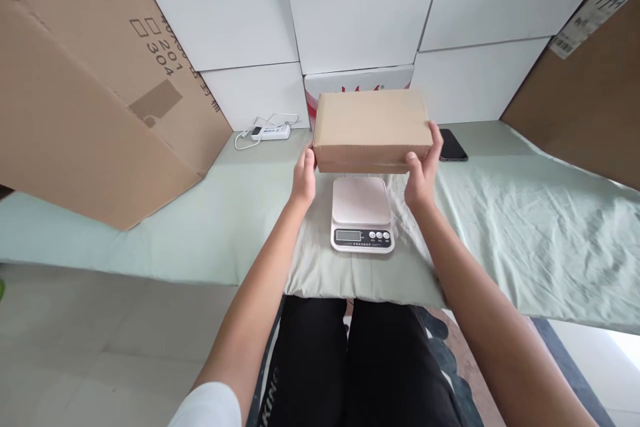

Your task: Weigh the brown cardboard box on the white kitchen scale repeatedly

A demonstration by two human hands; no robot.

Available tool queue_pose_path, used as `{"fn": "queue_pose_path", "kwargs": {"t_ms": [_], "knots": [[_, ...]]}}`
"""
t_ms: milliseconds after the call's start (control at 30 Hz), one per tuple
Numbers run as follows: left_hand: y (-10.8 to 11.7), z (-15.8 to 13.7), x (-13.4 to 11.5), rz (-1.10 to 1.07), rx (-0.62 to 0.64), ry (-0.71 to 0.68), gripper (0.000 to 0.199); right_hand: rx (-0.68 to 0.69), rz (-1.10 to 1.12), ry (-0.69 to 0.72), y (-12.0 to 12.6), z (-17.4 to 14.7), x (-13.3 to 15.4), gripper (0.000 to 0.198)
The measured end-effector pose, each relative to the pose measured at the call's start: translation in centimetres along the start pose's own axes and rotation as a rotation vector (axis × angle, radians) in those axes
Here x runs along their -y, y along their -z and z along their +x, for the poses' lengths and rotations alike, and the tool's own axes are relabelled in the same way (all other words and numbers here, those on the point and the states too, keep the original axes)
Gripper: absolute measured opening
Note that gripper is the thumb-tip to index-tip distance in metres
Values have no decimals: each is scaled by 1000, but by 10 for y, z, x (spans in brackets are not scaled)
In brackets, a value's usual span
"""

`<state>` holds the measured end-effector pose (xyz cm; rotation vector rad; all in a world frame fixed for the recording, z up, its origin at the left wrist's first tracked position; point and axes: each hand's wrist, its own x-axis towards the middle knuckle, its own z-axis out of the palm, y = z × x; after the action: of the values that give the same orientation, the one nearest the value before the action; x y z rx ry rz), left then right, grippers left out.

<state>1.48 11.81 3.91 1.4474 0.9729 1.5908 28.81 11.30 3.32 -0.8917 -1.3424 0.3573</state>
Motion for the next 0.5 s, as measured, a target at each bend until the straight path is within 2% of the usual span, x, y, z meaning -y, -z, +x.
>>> {"fn": "queue_pose_path", "kwargs": {"t_ms": [100,200,300,433,500], "knots": [[-6,14,35,-34,-19,90,101,-16,-4,-3,-10,3,-33,101],[-7,14,58,-58,-32,139,105,23,2,-41,-12,-2,-57,104],[-5,12,67,-75,-32,175,104,48,6,-104,-12,-3,-67,103],[-5,14,71,-62,-29,196,102,47,19,-212,-13,0,-69,101],[-3,16,72,-49,-28,212,106,56,13,-223,-12,2,-69,101]]}}
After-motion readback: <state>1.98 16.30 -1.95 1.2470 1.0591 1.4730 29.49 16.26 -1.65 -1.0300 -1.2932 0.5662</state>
